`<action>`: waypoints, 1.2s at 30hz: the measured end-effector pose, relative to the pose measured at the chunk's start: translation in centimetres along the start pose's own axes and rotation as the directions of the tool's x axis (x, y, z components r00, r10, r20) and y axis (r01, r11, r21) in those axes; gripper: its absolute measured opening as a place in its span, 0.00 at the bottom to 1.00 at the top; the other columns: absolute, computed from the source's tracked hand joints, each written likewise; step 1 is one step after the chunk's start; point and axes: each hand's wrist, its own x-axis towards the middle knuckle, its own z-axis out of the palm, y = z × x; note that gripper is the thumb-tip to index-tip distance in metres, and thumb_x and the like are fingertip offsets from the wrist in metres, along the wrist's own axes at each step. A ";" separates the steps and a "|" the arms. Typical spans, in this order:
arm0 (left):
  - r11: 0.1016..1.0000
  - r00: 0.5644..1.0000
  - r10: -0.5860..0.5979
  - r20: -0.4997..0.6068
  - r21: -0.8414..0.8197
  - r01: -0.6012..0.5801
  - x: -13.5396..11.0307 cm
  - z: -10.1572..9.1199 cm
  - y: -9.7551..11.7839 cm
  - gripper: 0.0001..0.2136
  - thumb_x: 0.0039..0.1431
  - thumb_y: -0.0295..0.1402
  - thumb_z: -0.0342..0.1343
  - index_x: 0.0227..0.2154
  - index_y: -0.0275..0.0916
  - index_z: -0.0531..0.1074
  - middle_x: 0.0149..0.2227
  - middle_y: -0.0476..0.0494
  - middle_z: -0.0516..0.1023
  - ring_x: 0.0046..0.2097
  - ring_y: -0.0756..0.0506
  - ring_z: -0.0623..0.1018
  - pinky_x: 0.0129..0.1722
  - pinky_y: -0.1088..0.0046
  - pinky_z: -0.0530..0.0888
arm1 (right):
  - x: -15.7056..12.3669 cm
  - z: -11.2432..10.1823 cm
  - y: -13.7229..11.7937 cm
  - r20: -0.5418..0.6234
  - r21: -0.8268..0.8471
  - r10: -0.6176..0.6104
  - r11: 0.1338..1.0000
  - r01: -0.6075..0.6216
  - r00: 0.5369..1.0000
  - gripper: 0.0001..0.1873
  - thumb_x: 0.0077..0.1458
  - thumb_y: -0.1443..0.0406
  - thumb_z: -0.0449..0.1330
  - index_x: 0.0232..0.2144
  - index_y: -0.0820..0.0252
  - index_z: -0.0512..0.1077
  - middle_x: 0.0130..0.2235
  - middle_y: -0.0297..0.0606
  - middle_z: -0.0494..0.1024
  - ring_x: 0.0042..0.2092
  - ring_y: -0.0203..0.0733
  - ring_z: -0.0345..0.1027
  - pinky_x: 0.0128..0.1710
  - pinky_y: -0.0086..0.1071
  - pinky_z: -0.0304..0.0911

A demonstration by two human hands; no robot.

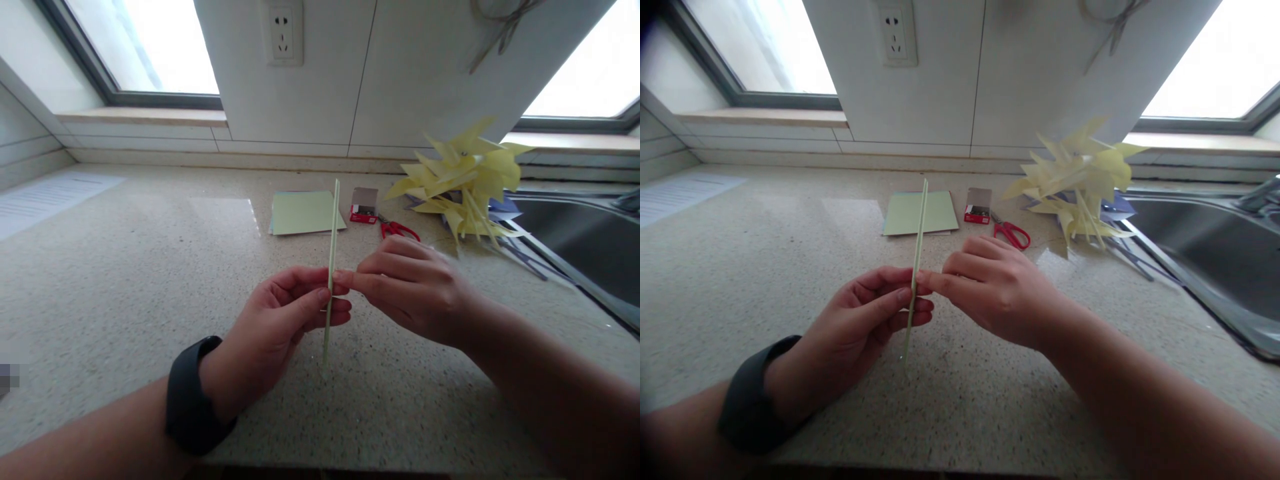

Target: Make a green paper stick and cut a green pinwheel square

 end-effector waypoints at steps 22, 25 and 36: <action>0.998 0.999 0.010 -0.049 0.056 -0.007 0.2 -0.1 0.2 0.05 0.55 0.29 0.70 0.34 0.39 0.82 0.35 0.48 0.84 0.35 0.52 0.80 0.39 0.78 0.76 | -0.1 -0.1 -0.1 -0.036 0.042 -0.025 0.999 0.027 0.999 0.13 0.64 0.71 0.60 0.51 0.62 0.74 0.36 0.38 0.81 0.36 0.42 0.66 0.37 0.37 0.63; 0.997 0.998 0.011 -0.063 0.077 -0.006 0.2 0.0 0.2 0.05 0.55 0.29 0.70 0.35 0.40 0.83 0.36 0.48 0.84 0.36 0.51 0.80 0.39 0.77 0.77 | 0.0 -0.2 -0.1 -0.029 0.031 -0.025 0.999 0.026 0.999 0.13 0.64 0.72 0.59 0.50 0.63 0.74 0.35 0.38 0.81 0.36 0.41 0.65 0.36 0.37 0.63; 0.988 0.997 -0.019 -0.078 0.153 0.031 0.2 0.1 0.3 0.05 0.54 0.32 0.70 0.32 0.37 0.82 0.32 0.47 0.83 0.33 0.51 0.80 0.34 0.78 0.77 | -0.1 -0.1 -0.2 -0.029 0.023 -0.028 0.999 0.029 0.999 0.10 0.64 0.71 0.60 0.48 0.62 0.75 0.34 0.37 0.80 0.35 0.42 0.65 0.37 0.37 0.62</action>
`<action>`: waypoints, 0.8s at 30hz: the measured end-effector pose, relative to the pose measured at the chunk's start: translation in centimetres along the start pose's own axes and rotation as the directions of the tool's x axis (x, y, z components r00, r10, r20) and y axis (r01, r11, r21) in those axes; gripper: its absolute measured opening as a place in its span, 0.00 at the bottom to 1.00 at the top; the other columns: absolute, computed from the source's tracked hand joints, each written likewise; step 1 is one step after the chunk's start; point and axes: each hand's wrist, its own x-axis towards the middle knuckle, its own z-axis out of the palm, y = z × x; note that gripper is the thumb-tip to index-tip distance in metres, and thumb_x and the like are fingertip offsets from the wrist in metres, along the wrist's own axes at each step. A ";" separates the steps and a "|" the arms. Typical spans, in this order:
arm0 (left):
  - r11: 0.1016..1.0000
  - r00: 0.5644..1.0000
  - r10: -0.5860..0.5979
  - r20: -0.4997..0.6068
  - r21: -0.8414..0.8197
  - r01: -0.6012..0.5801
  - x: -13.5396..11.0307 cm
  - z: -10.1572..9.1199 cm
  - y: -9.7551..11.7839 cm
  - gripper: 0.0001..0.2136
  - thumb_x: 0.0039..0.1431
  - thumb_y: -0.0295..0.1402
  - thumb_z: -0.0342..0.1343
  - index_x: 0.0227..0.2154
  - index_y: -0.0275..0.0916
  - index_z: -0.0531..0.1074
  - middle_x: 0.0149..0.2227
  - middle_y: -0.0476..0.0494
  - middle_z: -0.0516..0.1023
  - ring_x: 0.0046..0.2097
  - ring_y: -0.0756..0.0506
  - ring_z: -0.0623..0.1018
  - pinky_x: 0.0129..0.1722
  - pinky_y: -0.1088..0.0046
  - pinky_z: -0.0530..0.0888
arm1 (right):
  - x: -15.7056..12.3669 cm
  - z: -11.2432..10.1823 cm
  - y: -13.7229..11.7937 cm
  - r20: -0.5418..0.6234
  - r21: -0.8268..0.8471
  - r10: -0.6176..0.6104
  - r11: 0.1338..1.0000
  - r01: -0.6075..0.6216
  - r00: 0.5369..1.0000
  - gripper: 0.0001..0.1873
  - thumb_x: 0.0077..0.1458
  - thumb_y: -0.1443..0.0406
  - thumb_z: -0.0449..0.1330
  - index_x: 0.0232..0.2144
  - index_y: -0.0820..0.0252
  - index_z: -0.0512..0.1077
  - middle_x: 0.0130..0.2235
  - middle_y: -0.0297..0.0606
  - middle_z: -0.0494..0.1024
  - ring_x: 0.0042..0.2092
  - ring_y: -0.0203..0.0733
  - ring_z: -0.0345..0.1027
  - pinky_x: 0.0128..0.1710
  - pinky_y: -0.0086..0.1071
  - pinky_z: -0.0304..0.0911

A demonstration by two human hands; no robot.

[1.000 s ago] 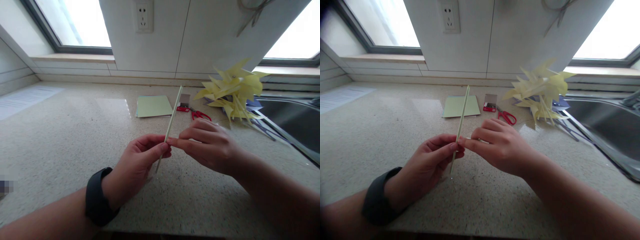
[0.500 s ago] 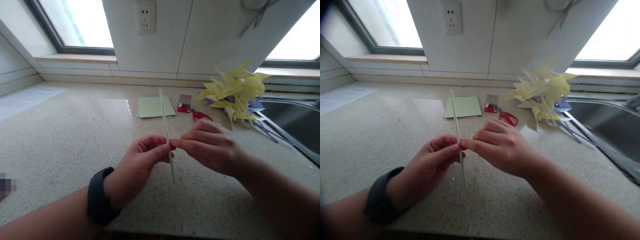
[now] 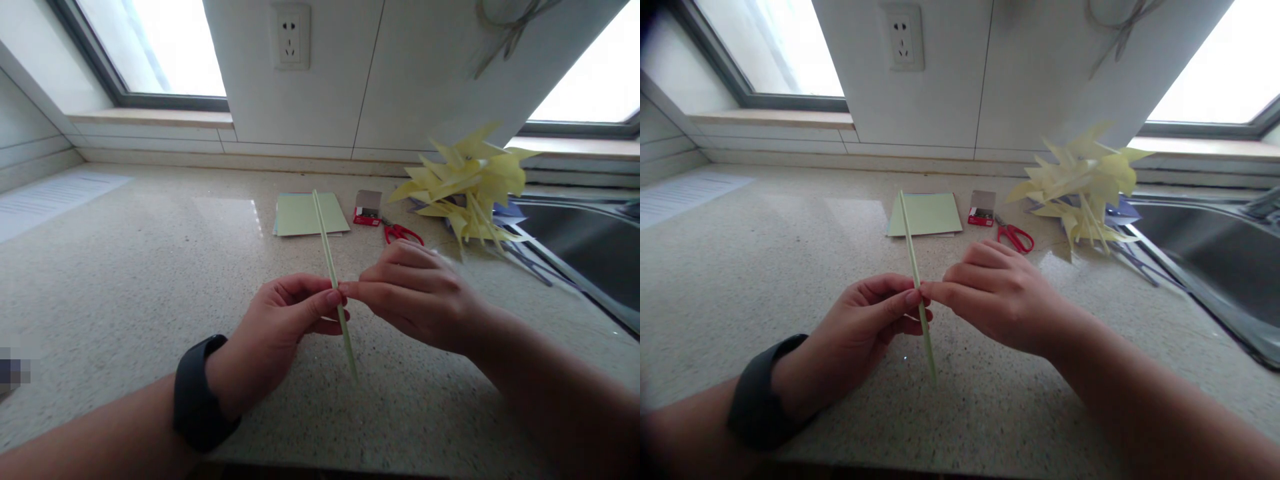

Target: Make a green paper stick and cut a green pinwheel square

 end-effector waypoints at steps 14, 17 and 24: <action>1.000 0.999 0.018 -0.030 0.013 -0.018 -0.3 0.0 -0.1 0.06 0.54 0.33 0.70 0.33 0.37 0.82 0.33 0.45 0.83 0.34 0.50 0.80 0.37 0.75 0.77 | 0.0 0.1 0.1 -0.027 0.012 0.029 1.000 -0.029 0.999 0.05 0.63 0.69 0.62 0.42 0.58 0.73 0.32 0.36 0.80 0.36 0.41 0.65 0.38 0.36 0.63; 0.999 0.999 0.029 -0.030 0.020 -0.029 -0.2 0.0 -0.1 0.07 0.54 0.33 0.70 0.33 0.37 0.82 0.33 0.45 0.83 0.33 0.50 0.80 0.37 0.75 0.77 | 0.0 0.2 0.2 -0.028 0.015 0.039 0.999 -0.039 0.999 0.04 0.63 0.69 0.62 0.41 0.58 0.74 0.32 0.36 0.79 0.36 0.41 0.66 0.38 0.36 0.64; 0.998 0.997 0.050 -0.063 0.034 -0.048 -0.2 0.0 -0.2 0.06 0.54 0.33 0.70 0.33 0.37 0.82 0.31 0.46 0.83 0.31 0.51 0.80 0.35 0.77 0.76 | 0.2 0.3 0.2 0.014 0.204 0.074 0.976 -0.075 0.997 0.07 0.61 0.66 0.63 0.42 0.61 0.73 0.35 0.38 0.78 0.37 0.40 0.69 0.38 0.35 0.66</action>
